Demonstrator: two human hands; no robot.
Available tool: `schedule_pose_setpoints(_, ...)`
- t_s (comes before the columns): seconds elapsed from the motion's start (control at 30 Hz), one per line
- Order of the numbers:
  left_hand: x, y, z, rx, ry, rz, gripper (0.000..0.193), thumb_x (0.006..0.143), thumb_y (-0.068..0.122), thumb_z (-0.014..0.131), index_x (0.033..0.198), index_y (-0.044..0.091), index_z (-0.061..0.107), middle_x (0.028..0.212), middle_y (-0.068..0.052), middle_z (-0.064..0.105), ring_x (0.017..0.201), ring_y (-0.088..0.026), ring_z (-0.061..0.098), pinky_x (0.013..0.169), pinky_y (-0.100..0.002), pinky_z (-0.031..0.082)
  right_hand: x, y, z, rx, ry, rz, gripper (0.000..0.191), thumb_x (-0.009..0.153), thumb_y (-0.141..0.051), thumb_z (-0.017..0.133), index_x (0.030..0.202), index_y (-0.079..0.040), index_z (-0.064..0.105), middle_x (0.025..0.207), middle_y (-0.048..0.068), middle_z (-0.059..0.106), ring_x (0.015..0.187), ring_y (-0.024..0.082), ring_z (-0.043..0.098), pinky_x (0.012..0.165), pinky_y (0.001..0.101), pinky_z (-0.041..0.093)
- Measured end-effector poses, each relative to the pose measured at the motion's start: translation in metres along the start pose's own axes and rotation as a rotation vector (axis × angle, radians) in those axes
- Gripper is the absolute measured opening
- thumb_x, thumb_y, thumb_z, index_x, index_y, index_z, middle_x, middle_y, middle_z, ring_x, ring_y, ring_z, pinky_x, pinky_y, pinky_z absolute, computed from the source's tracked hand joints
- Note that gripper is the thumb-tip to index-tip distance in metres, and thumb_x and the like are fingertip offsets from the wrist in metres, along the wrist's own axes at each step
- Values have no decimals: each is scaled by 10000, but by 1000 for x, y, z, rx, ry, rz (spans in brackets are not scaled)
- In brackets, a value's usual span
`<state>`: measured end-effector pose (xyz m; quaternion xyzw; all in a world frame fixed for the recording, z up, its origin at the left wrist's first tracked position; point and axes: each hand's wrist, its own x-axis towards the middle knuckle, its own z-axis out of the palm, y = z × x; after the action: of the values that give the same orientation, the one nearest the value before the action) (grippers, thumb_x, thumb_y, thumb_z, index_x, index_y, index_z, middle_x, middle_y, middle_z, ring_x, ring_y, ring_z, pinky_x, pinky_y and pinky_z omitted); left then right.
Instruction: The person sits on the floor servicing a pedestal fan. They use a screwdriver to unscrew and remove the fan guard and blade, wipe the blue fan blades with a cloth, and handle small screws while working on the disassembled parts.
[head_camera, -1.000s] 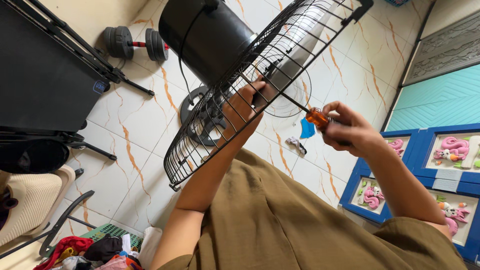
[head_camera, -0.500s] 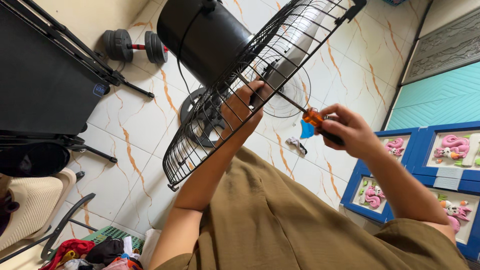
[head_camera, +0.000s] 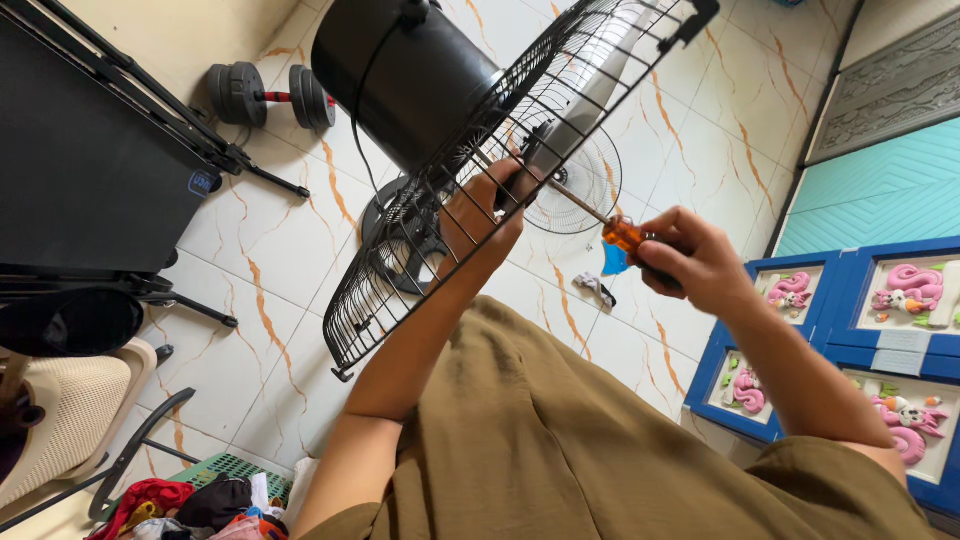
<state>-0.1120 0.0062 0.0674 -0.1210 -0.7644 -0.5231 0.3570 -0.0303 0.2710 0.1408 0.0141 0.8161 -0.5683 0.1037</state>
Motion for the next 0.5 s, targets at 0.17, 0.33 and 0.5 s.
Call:
schedule_pose_setpoints(0.17,-4,3,-1,-115,11,-61,337,925,155,839,1180,107,625,971,-44,772,848,-154,776,713,-251,605,-6,-20,3,-517,8,-656,538,843,-255,799,1235,-17,520,1090,191,620,932,258,662,790,352,577)
schedule_pose_setpoints(0.33,-6,4,-4,-281,-14,-132,348,948,144,828,1213,97,606,1031,-53,763,894,-171,780,768,-274,625,0,-28,13,-1168,274,-999,474,895,-159,894,1237,41,634,1008,148,707,772,253,713,619,350,566)
schedule_pose_setpoints(0.5,-4,1,-5,-126,3,-15,339,932,139,831,1166,93,590,1049,-64,768,871,-190,782,718,-276,606,0,-18,11,-905,186,-816,468,906,-154,855,1274,18,622,1065,157,721,846,247,729,716,337,590)
